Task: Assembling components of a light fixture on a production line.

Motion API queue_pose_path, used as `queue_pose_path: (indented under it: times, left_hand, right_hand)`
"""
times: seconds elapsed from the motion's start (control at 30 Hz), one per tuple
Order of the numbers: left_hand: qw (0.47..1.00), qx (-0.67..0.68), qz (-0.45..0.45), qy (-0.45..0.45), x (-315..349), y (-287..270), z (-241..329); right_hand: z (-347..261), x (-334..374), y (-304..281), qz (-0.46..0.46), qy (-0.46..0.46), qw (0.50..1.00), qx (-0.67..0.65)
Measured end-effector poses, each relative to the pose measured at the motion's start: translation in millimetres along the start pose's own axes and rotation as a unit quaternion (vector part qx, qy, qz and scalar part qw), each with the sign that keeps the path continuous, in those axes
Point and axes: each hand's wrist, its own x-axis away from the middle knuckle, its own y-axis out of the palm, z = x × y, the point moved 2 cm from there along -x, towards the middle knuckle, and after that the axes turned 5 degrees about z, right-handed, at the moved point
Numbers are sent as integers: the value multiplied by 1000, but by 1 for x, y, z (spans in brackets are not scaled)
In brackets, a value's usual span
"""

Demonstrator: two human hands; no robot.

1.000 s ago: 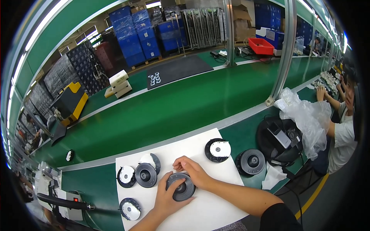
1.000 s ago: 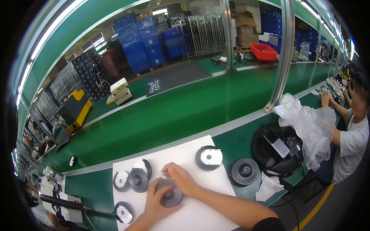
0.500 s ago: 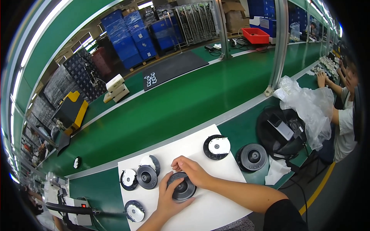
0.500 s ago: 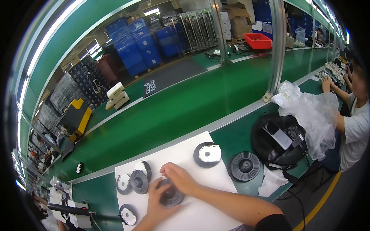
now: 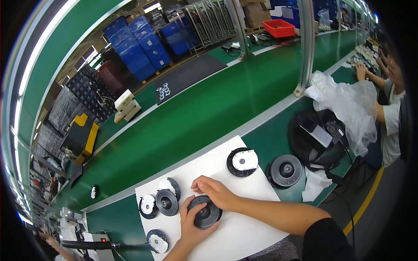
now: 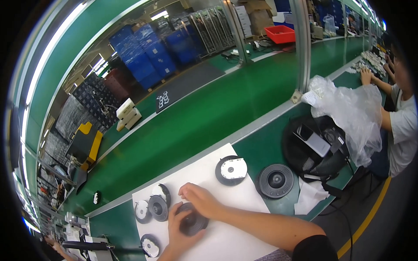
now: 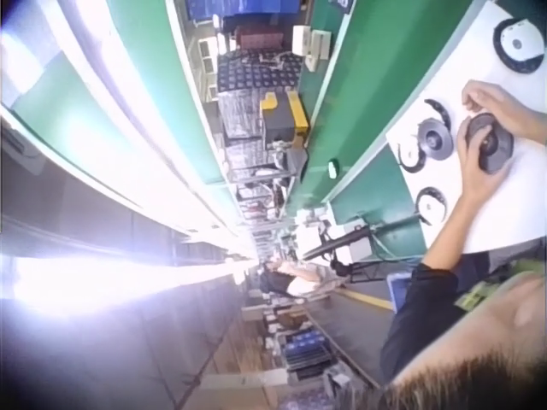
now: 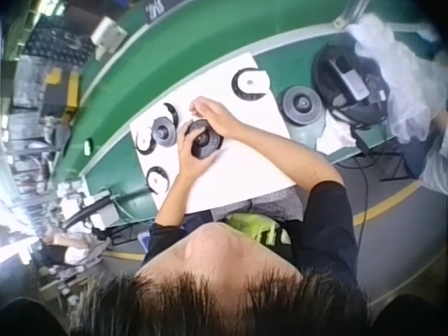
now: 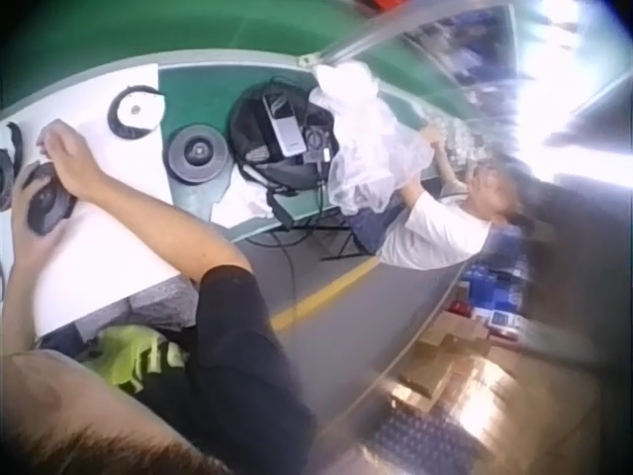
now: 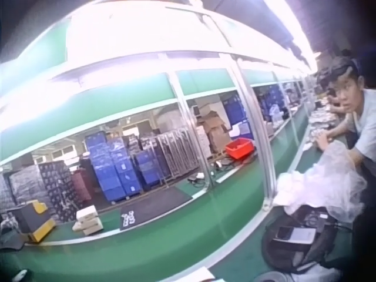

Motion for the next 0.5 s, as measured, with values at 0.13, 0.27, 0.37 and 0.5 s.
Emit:
queue_pose_path:
  times: [0.13, 0.27, 0.37, 0.5]
  left_hand:
    - [1000, 5, -10, -21, -1, 6, 1]
    - [1000, -18, -11, 0, -2, 11, 1]
    - [1000, -24, 6, 10, 3, 11, -12]
    - [997, 10, 59, 43, -6, 4, 13]
  right_hand:
    - [1, 3, -3, 8, 11, 1000, 2]
    - [11, 2, -9, 20, -21, 999, 38]
    - [20, -5, -2, 19, -46, 999, 14]
    - [20, -11, 2, -18, -45, 999, 18]
